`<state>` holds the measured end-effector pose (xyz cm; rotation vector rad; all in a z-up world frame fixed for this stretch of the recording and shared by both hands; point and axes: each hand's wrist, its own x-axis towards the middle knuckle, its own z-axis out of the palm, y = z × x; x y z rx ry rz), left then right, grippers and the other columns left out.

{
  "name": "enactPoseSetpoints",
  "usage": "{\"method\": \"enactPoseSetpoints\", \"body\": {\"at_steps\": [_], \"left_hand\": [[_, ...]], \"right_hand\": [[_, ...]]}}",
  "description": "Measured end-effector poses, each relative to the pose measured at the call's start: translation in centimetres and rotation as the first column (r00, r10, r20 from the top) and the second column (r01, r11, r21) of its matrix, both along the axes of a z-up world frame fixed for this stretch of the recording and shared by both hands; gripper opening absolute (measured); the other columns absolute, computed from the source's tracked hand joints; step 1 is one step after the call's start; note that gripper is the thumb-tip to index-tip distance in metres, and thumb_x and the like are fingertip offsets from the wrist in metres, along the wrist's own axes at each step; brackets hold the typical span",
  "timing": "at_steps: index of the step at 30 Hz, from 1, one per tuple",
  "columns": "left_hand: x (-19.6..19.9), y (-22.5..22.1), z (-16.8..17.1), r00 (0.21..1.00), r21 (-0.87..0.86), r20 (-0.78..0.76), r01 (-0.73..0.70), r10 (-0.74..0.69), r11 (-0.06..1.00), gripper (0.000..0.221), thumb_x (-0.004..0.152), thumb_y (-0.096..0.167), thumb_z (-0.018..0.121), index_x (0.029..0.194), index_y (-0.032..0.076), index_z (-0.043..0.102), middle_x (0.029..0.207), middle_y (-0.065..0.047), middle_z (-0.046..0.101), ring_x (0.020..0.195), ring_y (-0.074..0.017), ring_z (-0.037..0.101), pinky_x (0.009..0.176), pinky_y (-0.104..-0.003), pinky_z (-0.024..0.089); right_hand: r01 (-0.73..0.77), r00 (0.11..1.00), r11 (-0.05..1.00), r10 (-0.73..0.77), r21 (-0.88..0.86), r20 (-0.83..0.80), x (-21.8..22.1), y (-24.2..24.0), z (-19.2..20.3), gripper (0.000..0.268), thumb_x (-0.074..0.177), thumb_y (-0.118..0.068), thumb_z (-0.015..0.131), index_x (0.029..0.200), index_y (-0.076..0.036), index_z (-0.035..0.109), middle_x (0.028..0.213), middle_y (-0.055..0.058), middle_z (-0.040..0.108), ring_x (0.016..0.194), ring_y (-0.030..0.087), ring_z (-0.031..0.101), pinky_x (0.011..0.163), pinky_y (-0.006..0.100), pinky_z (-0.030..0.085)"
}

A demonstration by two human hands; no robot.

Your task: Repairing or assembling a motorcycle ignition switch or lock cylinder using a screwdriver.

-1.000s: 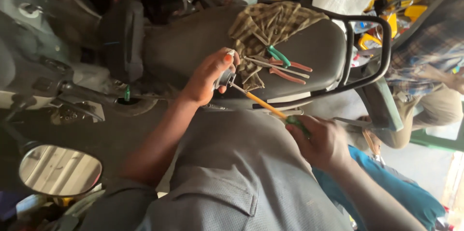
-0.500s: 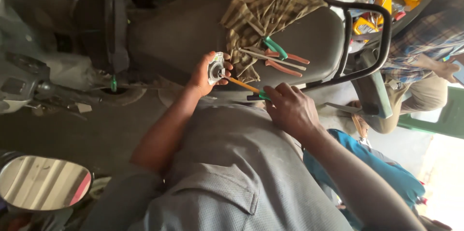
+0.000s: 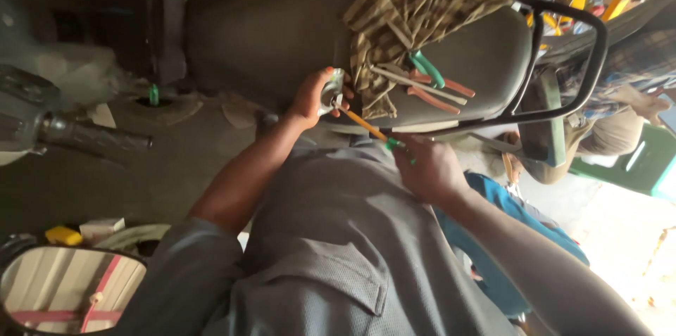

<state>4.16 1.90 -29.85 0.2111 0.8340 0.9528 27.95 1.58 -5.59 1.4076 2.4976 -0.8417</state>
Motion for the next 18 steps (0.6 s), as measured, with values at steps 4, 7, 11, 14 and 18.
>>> {"method": "enactPoseSetpoints", "body": {"at_steps": [4,7,11,14,18], "left_hand": [[-0.3,0.2,0.5,1.000,0.029,-0.005,0.015,-0.014,0.999,0.055,0.102,0.050,0.045,0.118,0.001,0.064,0.091,-0.015,0.075,0.071,-0.0257,0.075,0.049,-0.034,0.054],[-0.2,0.1,0.7,1.000,0.059,-0.002,-0.001,0.002,0.998,0.056,0.102,0.049,0.046,0.118,0.000,0.065,0.091,-0.015,0.075,0.071,-0.0255,0.075,0.050,-0.034,0.055],[0.3,-0.1,0.2,0.999,0.011,0.024,-0.045,0.045,0.999,0.054,0.102,0.049,0.048,0.120,0.001,0.063,0.092,-0.016,0.074,0.070,-0.0256,0.074,0.050,-0.034,0.054],[0.3,-0.2,-0.1,0.998,0.033,0.024,-0.054,0.053,0.998,0.056,0.102,0.050,0.048,0.119,-0.001,0.063,0.093,-0.018,0.075,0.071,-0.0259,0.074,0.049,-0.033,0.054],[0.1,0.1,0.9,1.000,0.015,0.018,-0.025,0.025,1.000,0.055,0.100,0.050,0.048,0.119,0.000,0.063,0.093,-0.017,0.076,0.069,-0.0262,0.075,0.047,-0.032,0.053]], "right_hand": [[0.587,0.706,0.528,-0.705,-0.614,0.069,2.1,-1.0,-3.1,0.036,0.101,-0.021,0.062,0.132,-0.005,0.071,0.090,0.019,0.071,0.061,0.029,0.052,0.057,0.046,0.040],[0.646,0.613,0.403,-0.780,-0.649,0.126,1.9,-0.9,-2.6,0.041,0.097,-0.021,0.065,0.132,-0.001,0.067,0.096,0.019,0.071,0.071,0.029,0.052,0.064,0.046,0.040],[0.398,0.909,0.874,-0.416,-0.279,-0.005,0.3,-0.6,0.5,0.049,0.082,-0.019,0.075,0.124,0.000,0.059,0.110,0.016,0.071,0.105,0.032,0.069,0.088,0.044,0.054],[0.216,0.970,0.952,-0.234,-0.216,-0.059,-1.3,-0.3,4.4,0.051,0.080,-0.014,0.073,0.128,-0.005,0.059,0.117,0.016,0.069,0.106,0.035,0.068,0.088,0.046,0.055],[0.003,0.999,0.999,-0.006,-0.052,-0.052,-1.2,0.0,4.8,0.048,0.085,-0.011,0.069,0.132,-0.013,0.060,0.117,0.011,0.071,0.097,0.031,0.072,0.080,0.044,0.059]]}}
